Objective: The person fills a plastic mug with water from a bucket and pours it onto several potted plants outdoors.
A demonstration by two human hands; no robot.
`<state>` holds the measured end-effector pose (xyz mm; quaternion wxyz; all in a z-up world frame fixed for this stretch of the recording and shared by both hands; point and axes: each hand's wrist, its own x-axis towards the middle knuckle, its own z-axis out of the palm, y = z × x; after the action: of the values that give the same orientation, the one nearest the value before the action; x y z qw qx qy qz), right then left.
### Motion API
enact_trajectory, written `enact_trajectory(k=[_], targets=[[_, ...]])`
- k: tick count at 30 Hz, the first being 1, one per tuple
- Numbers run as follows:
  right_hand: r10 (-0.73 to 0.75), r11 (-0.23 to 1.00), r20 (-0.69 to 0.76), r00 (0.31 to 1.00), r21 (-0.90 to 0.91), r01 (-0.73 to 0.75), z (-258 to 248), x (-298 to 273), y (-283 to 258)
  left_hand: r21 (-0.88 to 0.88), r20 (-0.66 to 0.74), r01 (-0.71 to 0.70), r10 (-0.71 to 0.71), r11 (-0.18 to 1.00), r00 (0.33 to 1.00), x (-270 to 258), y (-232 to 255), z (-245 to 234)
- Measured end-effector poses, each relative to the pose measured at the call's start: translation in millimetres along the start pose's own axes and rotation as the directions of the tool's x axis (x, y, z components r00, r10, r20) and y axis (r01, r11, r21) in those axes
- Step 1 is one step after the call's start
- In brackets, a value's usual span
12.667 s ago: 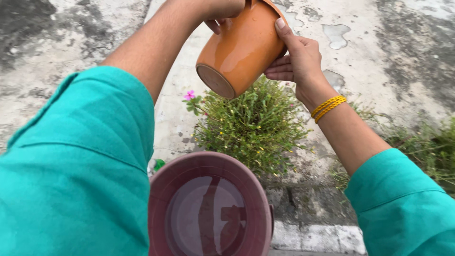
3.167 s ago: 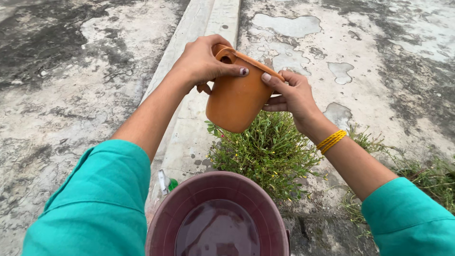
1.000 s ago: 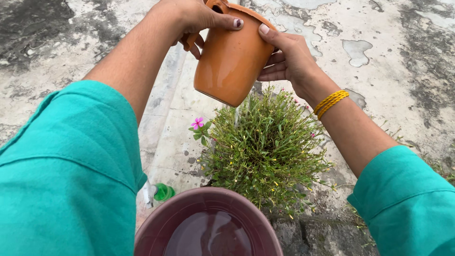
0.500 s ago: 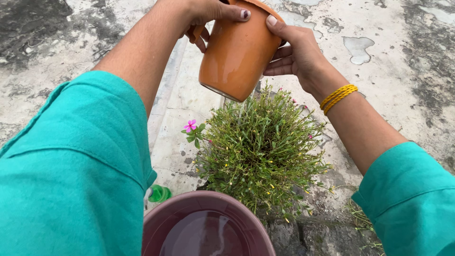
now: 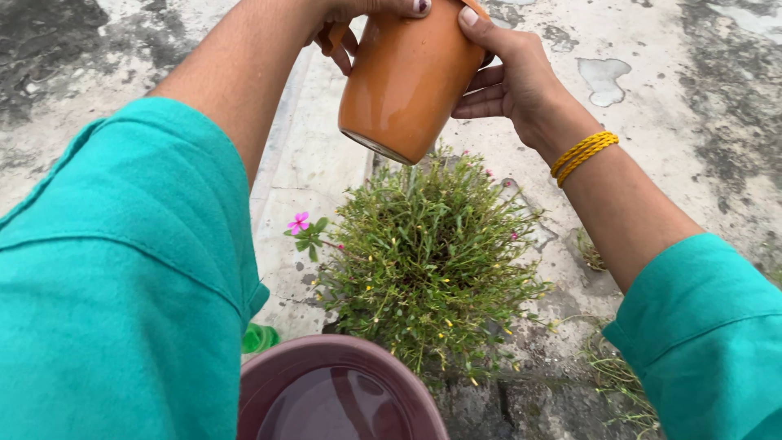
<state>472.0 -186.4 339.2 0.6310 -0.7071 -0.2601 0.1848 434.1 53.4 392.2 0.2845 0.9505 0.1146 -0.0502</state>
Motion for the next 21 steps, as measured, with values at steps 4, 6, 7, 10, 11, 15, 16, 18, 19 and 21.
enact_trajectory(k=[4, 6, 7, 10, 11, 15, 16, 18, 19, 21], targets=[[-0.006, 1.0, -0.009, 1.0, 0.004, 0.006, -14, -4, 1, 0.003, 0.008, -0.021, 0.021, 1.0, 1.0, 8, 13, 6], [0.015, 1.0, -0.03, 0.999, -0.002, -0.015, -22, -5, 1, 0.005, 0.011, -0.031, 0.031, 0.999, 0.999, 11, 19, 10], [0.019, 1.0, -0.034, 0.999, -0.001, -0.019, -26, -7, 2, 0.003, 0.015, -0.036, 0.036, 0.999, 0.999, 13, 21, 12], [0.025, 1.0, -0.044, 0.999, -0.001, -0.025, -36, -12, 5, 0.006, 0.025, -0.05, 0.05, 0.999, 0.998, 17, 29, 19], [0.022, 1.0, -0.046, 0.999, -0.003, -0.022, -39, -14, 5, 0.007, 0.028, -0.054, 0.054, 0.998, 0.998, 18, 31, 20], [0.005, 1.0, -0.052, 0.999, -0.018, -0.006, -48, -20, 7, 0.012, 0.038, -0.063, 0.063, 0.998, 0.997, 19, 37, 28], [0.005, 1.0, -0.052, 0.999, -0.019, -0.006, -50, -21, 7, 0.01, 0.041, -0.067, 0.067, 0.998, 0.997, 18, 39, 30], [0.006, 1.0, -0.051, 0.999, -0.022, -0.007, -54, -23, 7, 0.011, 0.043, -0.076, 0.075, 0.997, 0.996, 18, 43, 33], [0.011, 1.0, -0.057, 0.998, -0.028, -0.012, -56, -24, 7, 0.01, 0.047, -0.079, 0.078, 0.997, 0.996, 17, 44, 34], [0.017, 0.999, -0.07, 0.997, -0.039, -0.019, -60, -25, 7, 0.012, 0.05, -0.09, 0.09, 0.996, 0.995, 16, 48, 35]])
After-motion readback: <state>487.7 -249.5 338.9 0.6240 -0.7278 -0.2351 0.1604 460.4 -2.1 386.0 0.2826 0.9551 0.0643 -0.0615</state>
